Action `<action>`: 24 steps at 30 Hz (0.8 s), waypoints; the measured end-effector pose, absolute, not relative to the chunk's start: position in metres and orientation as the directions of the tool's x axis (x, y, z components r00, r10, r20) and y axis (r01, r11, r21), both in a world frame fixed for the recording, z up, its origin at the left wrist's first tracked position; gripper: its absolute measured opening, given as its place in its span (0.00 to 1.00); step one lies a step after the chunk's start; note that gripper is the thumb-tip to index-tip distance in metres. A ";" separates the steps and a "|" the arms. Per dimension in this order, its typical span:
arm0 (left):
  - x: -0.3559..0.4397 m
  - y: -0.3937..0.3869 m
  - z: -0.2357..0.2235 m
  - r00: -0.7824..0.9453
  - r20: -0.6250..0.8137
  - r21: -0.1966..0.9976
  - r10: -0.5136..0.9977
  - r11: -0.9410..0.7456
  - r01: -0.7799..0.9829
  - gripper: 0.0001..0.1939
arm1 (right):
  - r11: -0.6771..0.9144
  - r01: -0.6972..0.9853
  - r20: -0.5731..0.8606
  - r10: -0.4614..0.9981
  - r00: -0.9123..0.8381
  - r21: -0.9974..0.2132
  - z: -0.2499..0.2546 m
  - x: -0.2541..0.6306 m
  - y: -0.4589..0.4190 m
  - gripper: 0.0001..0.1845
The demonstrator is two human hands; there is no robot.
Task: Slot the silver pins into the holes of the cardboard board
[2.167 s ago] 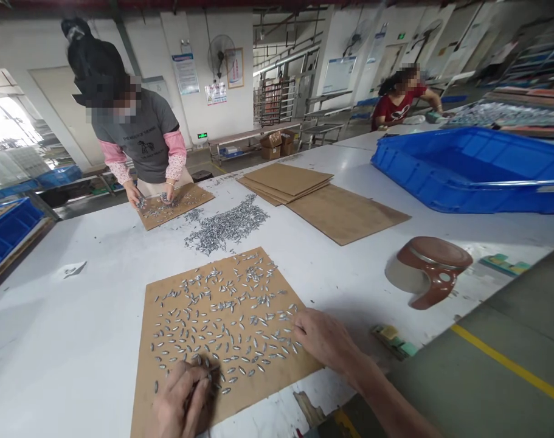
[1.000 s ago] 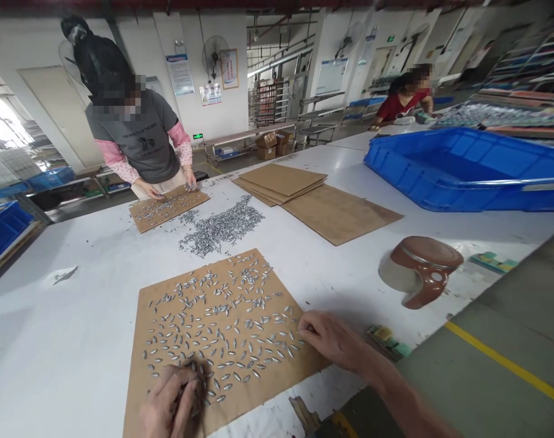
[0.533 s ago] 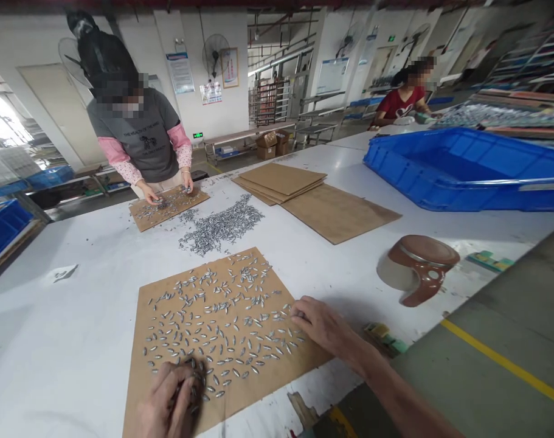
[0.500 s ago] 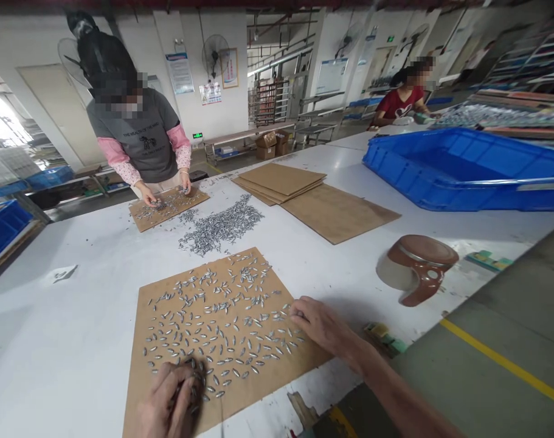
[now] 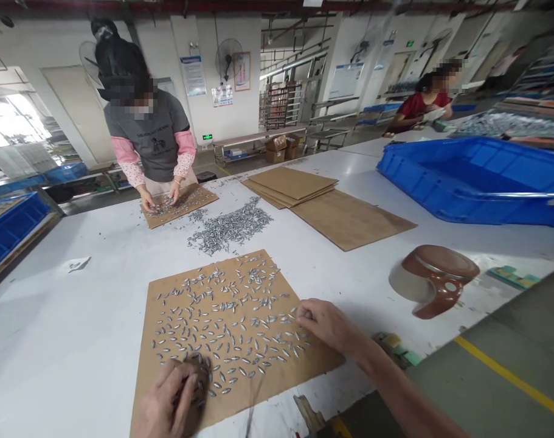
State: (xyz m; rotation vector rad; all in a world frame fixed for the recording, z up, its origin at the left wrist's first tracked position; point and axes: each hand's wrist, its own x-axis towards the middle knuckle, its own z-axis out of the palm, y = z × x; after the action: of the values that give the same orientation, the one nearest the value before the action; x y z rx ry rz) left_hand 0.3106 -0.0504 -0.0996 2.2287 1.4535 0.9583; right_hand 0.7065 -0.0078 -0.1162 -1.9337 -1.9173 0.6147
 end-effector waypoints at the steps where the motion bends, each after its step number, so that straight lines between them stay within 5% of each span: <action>1: 0.310 -0.050 -0.098 0.264 0.363 0.579 0.894 -0.438 0.688 0.20 | 0.018 0.842 -0.036 0.998 -0.045 -0.539 -0.114 0.703 -0.008 0.08; 12: 0.295 -0.049 -0.099 0.358 0.373 0.554 0.856 -0.515 0.654 0.14 | 0.316 0.928 0.023 0.948 -0.318 -0.196 -0.123 0.681 0.002 0.15; 16: 0.294 -0.052 -0.100 0.345 0.389 0.571 0.854 -0.518 0.637 0.14 | 0.362 0.902 0.029 0.930 -0.366 -0.237 -0.126 0.690 -0.002 0.16; 20: 0.298 -0.054 -0.097 0.267 0.407 0.601 0.874 -0.476 0.642 0.17 | 0.258 0.903 0.038 0.964 -0.262 -0.343 -0.118 0.706 -0.007 0.17; 24: 0.302 -0.055 -0.097 0.241 0.399 0.624 0.885 -0.455 0.635 0.18 | 0.189 0.928 0.003 0.980 -0.199 -0.322 -0.113 0.708 -0.008 0.17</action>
State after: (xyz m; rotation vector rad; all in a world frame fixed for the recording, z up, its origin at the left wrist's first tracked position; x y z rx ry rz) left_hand 0.3018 -0.0548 -0.0973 2.1865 1.4035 1.0468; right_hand 0.7085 -0.0085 -0.1131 -1.8407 -2.2531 0.3696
